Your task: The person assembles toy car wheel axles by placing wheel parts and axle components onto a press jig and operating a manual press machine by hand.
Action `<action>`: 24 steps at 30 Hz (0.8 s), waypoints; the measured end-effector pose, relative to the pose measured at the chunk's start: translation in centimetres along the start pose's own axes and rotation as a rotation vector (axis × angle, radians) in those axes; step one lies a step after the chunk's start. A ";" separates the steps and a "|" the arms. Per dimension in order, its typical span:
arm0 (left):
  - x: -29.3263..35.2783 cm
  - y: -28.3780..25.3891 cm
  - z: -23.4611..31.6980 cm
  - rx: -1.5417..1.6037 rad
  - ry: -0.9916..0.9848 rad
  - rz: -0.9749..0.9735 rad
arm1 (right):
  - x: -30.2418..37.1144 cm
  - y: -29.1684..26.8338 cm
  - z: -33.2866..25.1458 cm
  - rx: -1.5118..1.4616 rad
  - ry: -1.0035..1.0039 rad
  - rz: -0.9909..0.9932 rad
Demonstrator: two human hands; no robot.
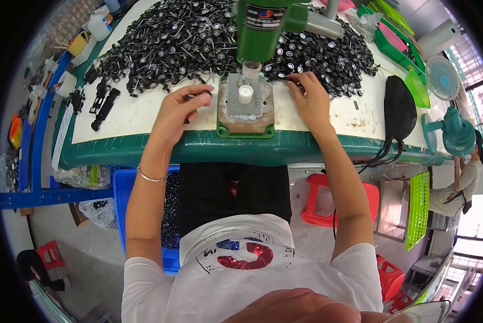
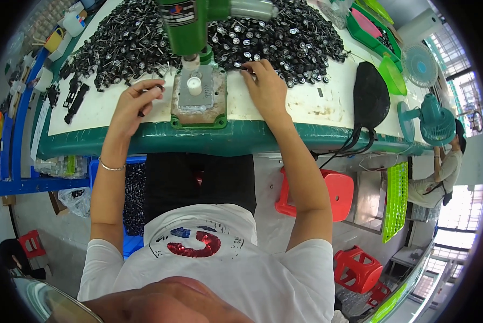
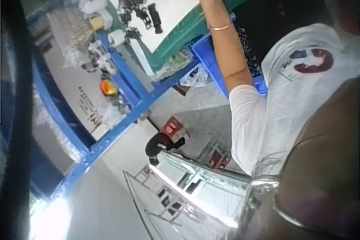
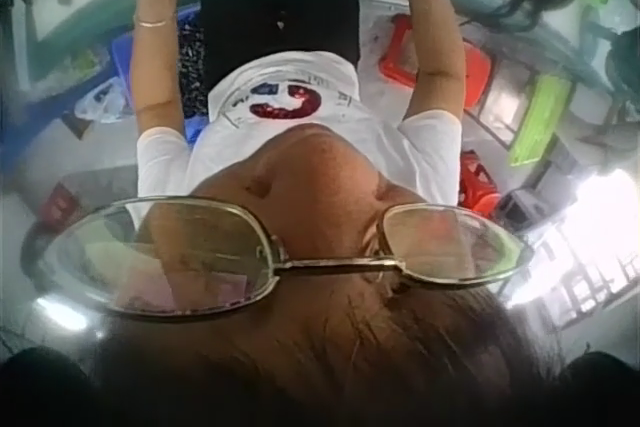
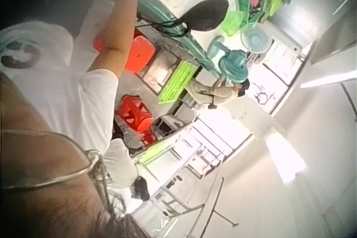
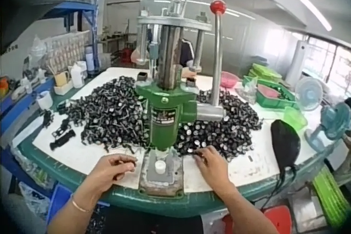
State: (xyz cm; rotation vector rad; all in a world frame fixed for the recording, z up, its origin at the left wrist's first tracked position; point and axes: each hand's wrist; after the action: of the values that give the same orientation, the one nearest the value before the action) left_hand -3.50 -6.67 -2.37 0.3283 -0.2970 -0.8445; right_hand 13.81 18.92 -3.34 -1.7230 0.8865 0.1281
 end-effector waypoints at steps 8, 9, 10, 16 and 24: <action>1.1 1.9 -1.3 -0.031 0.093 0.069 | 0.2 -0.9 -6.2 -0.411 -0.077 -0.094; 1.1 1.9 -1.2 -0.026 0.095 0.075 | 0.2 -0.8 -6.4 -0.411 -0.082 -0.100; 1.0 2.1 -1.2 0.086 0.056 0.086 | 0.1 -0.7 -6.7 -0.318 -0.186 -0.069; 0.9 1.9 -0.5 0.333 -0.050 -0.074 | 0.5 -2.0 -8.3 -0.030 -0.472 -0.042; 1.0 3.0 0.5 0.268 0.006 0.007 | 0.4 -0.7 -8.8 -0.308 -0.154 -0.135</action>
State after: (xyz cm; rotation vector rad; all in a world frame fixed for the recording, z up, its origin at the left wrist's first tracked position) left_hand -1.07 -5.64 -0.61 0.5792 -0.4072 -0.7976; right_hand 11.48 11.13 0.18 -2.0226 0.6588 0.3164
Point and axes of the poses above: each hand's wrist, its own x-axis away from the middle knuckle, its own y-axis out of the palm, z = x × y, and after that the axes turned 13 degrees about x, right-handed
